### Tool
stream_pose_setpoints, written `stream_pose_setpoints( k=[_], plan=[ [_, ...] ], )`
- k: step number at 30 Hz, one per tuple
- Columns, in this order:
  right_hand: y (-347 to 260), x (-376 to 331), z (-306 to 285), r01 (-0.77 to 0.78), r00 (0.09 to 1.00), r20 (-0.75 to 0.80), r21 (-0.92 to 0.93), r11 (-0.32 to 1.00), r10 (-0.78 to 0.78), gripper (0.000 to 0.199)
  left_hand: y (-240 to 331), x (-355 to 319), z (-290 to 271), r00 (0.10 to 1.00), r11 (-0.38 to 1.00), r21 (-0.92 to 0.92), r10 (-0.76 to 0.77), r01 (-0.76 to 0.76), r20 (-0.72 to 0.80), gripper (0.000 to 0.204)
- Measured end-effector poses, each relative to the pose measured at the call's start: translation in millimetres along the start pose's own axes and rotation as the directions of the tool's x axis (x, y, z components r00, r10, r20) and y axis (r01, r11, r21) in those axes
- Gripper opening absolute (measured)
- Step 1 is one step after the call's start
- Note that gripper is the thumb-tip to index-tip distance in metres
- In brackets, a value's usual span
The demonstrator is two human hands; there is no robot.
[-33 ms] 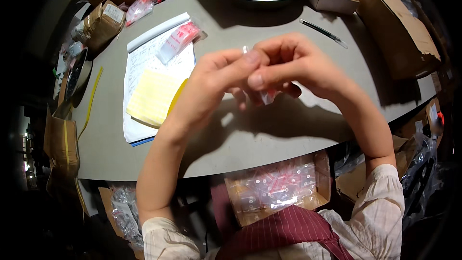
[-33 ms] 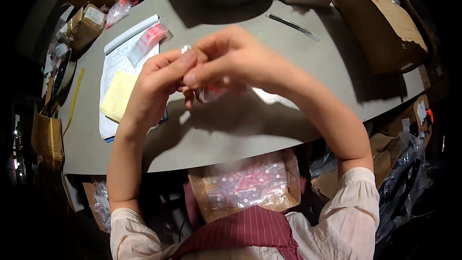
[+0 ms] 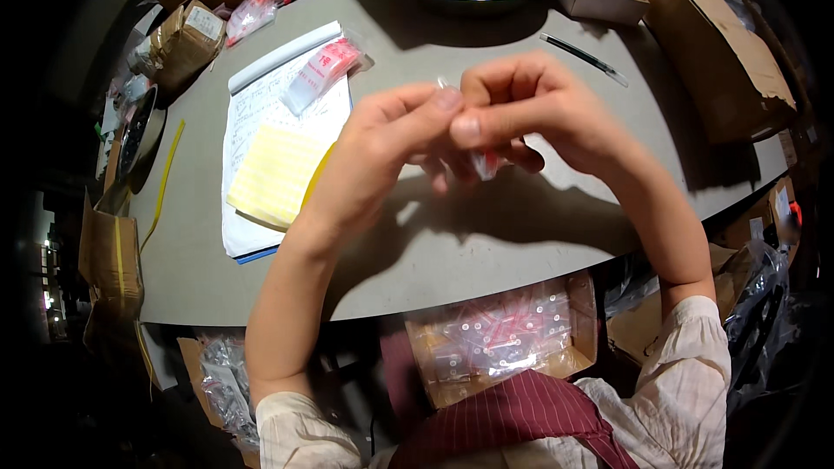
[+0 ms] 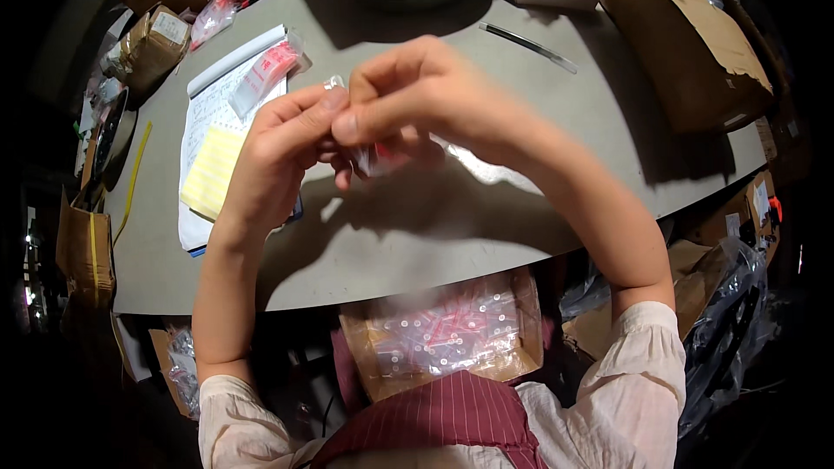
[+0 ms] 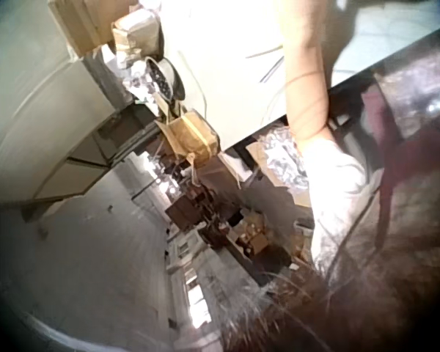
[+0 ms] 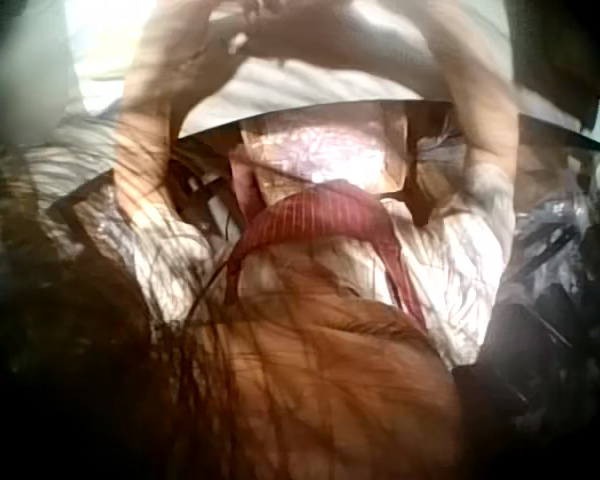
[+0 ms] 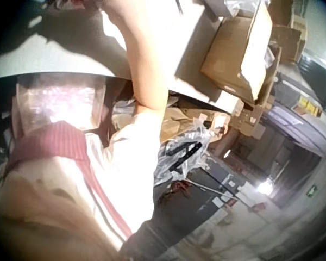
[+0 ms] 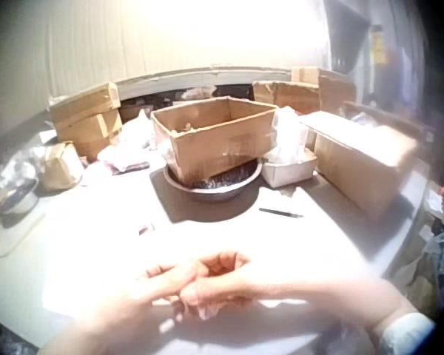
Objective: The person repeatedly picks small items from a yellow notepad and places them into clear plastic bags on a cluttered table. They handle the items one at a time, occasionally adjusting the notepad and bags, and continue this process throughout the clip.
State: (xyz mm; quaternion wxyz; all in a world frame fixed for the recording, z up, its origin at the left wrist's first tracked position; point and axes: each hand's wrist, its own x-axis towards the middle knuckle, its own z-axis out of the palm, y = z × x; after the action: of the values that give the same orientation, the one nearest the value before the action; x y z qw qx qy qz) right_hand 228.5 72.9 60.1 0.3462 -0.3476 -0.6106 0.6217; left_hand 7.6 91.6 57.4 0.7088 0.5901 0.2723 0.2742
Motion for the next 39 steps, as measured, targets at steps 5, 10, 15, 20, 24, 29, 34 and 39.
stream_pose_setpoints(
  k=[5, 10, 15, 20, 24, 29, 34, 39],
  plan=[
    [-7.8, -1.9, 4.2, 0.052, 0.995, -0.091, 0.132, 0.99, -0.04, 0.025, -7.5, 0.5, 6.4, 0.979, 0.985, 0.048, 0.168, -0.164, -0.118, 0.032],
    [0.0, 2.5, -15.7, 0.29, 0.704, -0.195, -0.799, 0.527, -0.683, 0.014, -13.6, 1.3, 15.3, 0.925, 0.942, 0.237, 0.294, -0.238, -0.24, 0.028],
    [3.1, 7.7, -6.2, 0.357, 0.544, 0.047, -0.917, 0.18, -0.838, 0.025, -20.1, 4.9, 14.2, 0.928, 0.931, 0.329, 0.256, -0.162, -0.27, 0.028],
    [-6.2, -10.7, 17.4, -0.029, 0.641, 0.088, -0.99, -0.139, -0.763, 0.007, -25.1, 9.6, 18.8, 0.874, 0.845, 0.501, 0.377, -0.189, -0.306, 0.023],
    [-5.0, -19.6, 13.2, -0.056, 0.788, -0.019, -0.998, -0.041, -0.615, 0.018, -29.2, 8.9, 28.5, 0.83, 0.677, 0.7, 0.511, -0.227, -0.225, 0.026],
    [-9.1, -22.1, 13.8, -0.075, 0.901, -0.11, -0.992, 0.098, -0.42, 0.018, -35.8, 13.6, 32.9, 0.717, 0.41, 0.848, 0.695, -0.336, -0.052, 0.012],
    [-2.0, -15.9, -6.0, 0.191, 0.849, -0.01, -0.926, 0.325, -0.528, 0.016, -33.7, 12.5, 36.6, 0.683, 0.297, 0.882, 0.73, -0.366, 0.037, 0.012],
    [-6.9, -8.4, -9.8, 0.232, 0.813, -0.064, -0.876, 0.423, -0.579, 0.022, -28.2, 10.8, 32.1, 0.72, 0.436, 0.851, 0.687, -0.294, -0.103, 0.015]
  ],
)
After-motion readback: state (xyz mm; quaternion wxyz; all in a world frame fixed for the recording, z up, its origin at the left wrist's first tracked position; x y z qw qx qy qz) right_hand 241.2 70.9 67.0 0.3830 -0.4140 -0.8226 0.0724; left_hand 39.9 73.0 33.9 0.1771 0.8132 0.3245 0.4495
